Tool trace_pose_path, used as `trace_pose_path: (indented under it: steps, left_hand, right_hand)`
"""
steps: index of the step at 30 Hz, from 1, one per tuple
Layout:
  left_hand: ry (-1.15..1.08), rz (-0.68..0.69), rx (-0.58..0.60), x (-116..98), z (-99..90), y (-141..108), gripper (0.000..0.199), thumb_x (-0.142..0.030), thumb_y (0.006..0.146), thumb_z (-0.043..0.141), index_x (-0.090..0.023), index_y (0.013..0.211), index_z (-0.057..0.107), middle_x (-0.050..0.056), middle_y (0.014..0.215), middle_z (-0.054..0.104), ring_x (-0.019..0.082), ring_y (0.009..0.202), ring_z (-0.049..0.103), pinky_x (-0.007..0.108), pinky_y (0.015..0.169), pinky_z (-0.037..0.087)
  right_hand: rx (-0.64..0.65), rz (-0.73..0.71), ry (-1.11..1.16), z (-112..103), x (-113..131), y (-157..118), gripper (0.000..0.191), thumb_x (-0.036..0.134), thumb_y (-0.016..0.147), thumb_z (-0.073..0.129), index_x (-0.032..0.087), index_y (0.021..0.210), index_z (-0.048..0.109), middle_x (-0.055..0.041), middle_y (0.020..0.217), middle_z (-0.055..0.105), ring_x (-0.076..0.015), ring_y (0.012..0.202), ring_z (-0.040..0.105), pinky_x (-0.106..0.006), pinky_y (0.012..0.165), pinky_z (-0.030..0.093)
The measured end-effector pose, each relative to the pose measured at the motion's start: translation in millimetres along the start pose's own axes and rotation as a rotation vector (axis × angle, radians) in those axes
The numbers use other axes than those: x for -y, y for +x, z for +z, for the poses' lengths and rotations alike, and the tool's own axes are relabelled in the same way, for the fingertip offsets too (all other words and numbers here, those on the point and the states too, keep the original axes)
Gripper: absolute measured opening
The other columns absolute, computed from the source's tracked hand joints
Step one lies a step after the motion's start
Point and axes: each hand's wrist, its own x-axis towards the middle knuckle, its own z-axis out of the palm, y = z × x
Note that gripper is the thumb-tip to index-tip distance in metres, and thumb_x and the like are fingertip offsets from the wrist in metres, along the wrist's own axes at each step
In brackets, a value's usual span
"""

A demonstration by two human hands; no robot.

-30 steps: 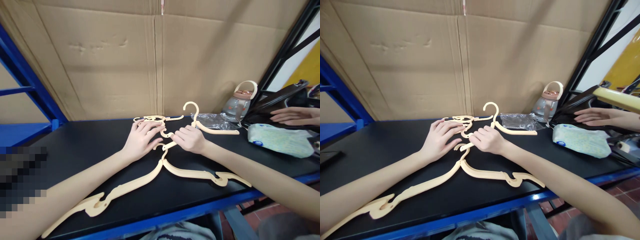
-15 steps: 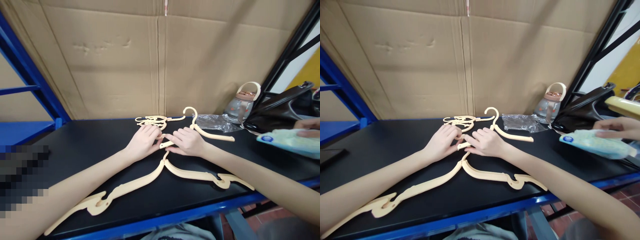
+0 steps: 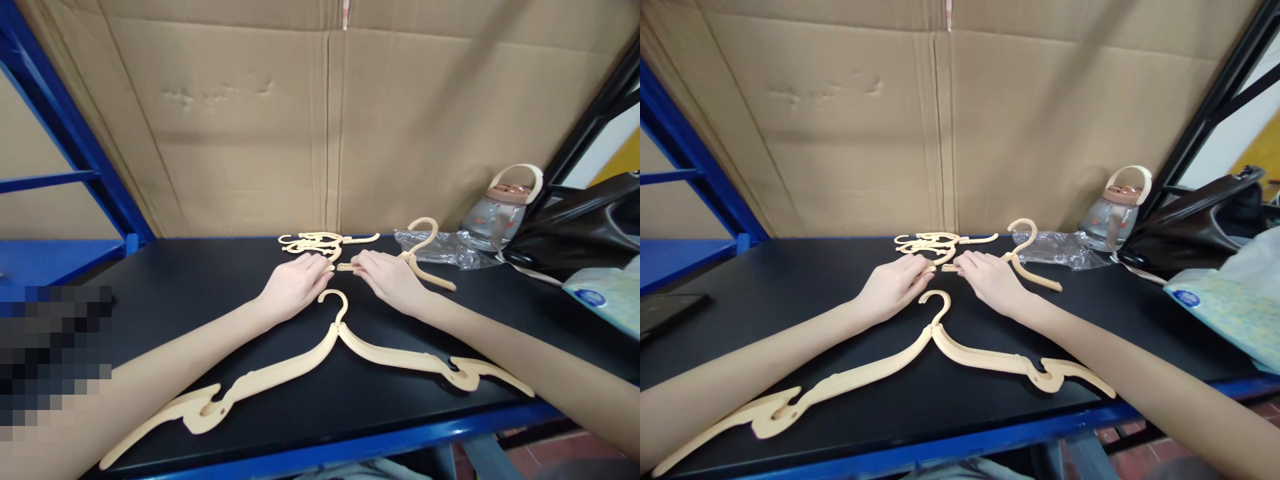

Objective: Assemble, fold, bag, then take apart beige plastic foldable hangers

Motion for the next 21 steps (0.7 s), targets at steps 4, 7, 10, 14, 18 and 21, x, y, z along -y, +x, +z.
trace_pose_path:
  steps: [4, 7, 10, 14, 18, 21]
  left_hand:
    - [0.003, -0.023, 0.038, 4.9, 3.6, 0.9, 0.027, -0.029, 0.1, 0.036, -0.017, 0.092, 0.059, 0.003, 0.084, 0.063, 0.019, 0.082, 0.054, 0.03, 0.076, 0.041]
    - [-0.032, -0.014, 0.072, 6.4, 4.0, 1.1, 0.028, -0.029, 0.1, 0.037, -0.017, 0.096, 0.062, 0.003, 0.086, 0.064, 0.019, 0.084, 0.052, 0.031, 0.077, 0.039]
    - [-0.033, 0.029, 0.095, 7.0, 3.9, 1.1, 0.029, -0.028, 0.1, 0.037, -0.018, 0.105, 0.064, 0.004, 0.088, 0.064, 0.019, 0.084, 0.051, 0.032, 0.076, 0.038]
    - [-0.056, 0.081, 0.103, 8.0, 4.9, 0.5, 0.032, -0.028, 0.101, 0.037, -0.018, 0.116, 0.063, 0.004, 0.089, 0.065, 0.019, 0.085, 0.051, 0.031, 0.076, 0.038]
    - [-0.058, 0.135, 0.135, 7.4, 4.4, -0.2, 0.033, -0.029, 0.101, 0.036, -0.02, 0.119, 0.062, 0.005, 0.094, 0.066, 0.018, 0.086, 0.052, 0.031, 0.075, 0.037]
    - [-0.069, 0.147, 0.166, 6.1, 2.7, -0.1, 0.033, -0.03, 0.101, 0.037, -0.021, 0.115, 0.065, 0.004, 0.093, 0.066, 0.018, 0.086, 0.052, 0.031, 0.073, 0.036]
  right_hand:
    - [0.019, 0.026, 0.082, -0.9, 0.0, -0.1, 0.01, 0.017, 0.097, 0.045, 0.016, 0.092, 0.053, -0.003, 0.084, 0.061, -0.0169, 0.076, 0.057, -0.028, 0.067, 0.041]
    - [0.036, 0.02, 0.112, -1.3, 1.4, -0.3, 0.01, 0.016, 0.096, 0.045, 0.016, 0.091, 0.053, -0.0031, 0.084, 0.061, -0.0166, 0.075, 0.056, -0.028, 0.067, 0.041]
    - [0.049, 0.015, 0.119, -1.2, 2.4, -1.0, 0.013, 0.017, 0.097, 0.044, 0.017, 0.09, 0.054, -0.0034, 0.083, 0.061, -0.0168, 0.074, 0.056, -0.028, 0.066, 0.04]
    - [0.028, -0.006, 0.118, -1.4, 2.2, -2.1, 0.016, 0.019, 0.098, 0.043, 0.016, 0.09, 0.057, -0.0038, 0.082, 0.062, -0.0166, 0.073, 0.056, -0.028, 0.067, 0.041]
    - [0.014, -0.116, 0.043, -2.7, 0.9, -2.8, 0.023, 0.015, 0.098, 0.04, 0.015, 0.088, 0.06, -0.0049, 0.082, 0.065, -0.0163, 0.074, 0.057, -0.029, 0.066, 0.04]
    - [-0.019, -0.22, -0.043, -4.4, 0.9, -2.5, 0.027, 0.012, 0.098, 0.038, 0.014, 0.087, 0.062, -0.0061, 0.085, 0.068, -0.0161, 0.076, 0.057, -0.029, 0.064, 0.039]
